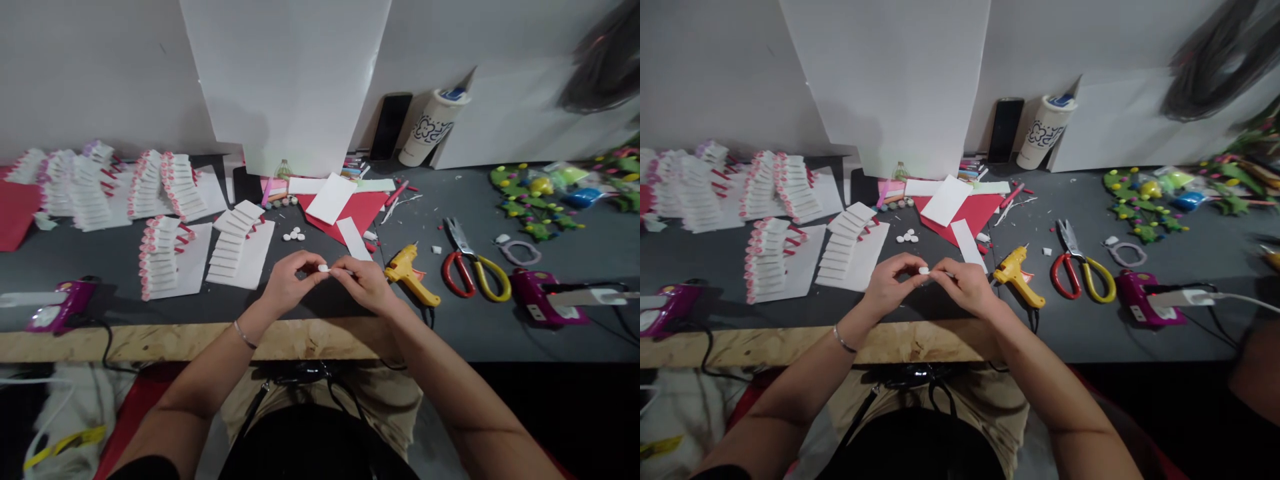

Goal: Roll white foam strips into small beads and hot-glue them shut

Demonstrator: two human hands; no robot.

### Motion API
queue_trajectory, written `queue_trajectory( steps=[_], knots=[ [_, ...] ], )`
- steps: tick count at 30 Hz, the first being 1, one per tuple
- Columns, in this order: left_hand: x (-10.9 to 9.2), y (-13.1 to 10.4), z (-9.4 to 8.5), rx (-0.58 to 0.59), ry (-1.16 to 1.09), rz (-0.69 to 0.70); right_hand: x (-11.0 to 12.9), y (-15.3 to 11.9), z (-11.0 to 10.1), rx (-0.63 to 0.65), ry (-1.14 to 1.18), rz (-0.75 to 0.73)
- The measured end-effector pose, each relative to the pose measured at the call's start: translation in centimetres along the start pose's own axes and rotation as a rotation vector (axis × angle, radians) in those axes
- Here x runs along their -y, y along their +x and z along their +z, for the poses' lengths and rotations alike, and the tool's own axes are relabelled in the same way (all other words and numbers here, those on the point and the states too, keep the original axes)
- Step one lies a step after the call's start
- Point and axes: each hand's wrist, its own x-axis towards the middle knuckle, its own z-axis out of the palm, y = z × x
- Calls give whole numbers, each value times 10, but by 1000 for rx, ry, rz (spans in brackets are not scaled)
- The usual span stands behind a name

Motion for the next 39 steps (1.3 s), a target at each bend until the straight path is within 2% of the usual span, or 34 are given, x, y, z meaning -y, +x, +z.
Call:
queue_trajectory(
  steps=[5,9,14,21,26,30,39],
  knots=[
    [-2,2,-2,71,-13,-12,-2,0,-6,53,-20,-23],
    [-4,4,-2,111,-3,62,-4,0,-6,58,-30,-25],
    [-2,4,-1,104,25,145,-7,0,-2,50,-33,30],
    [4,-1,6,61,60,218,-2,0,3,34,121,66],
    [8,0,7,-10,63,206,2,3,0,78,110,26],
    [11,1,5,-35,121,265,2,2,-4,116,55,8],
    [13,4,2,27,188,310,-5,1,-8,79,-15,-35]
  ],
)
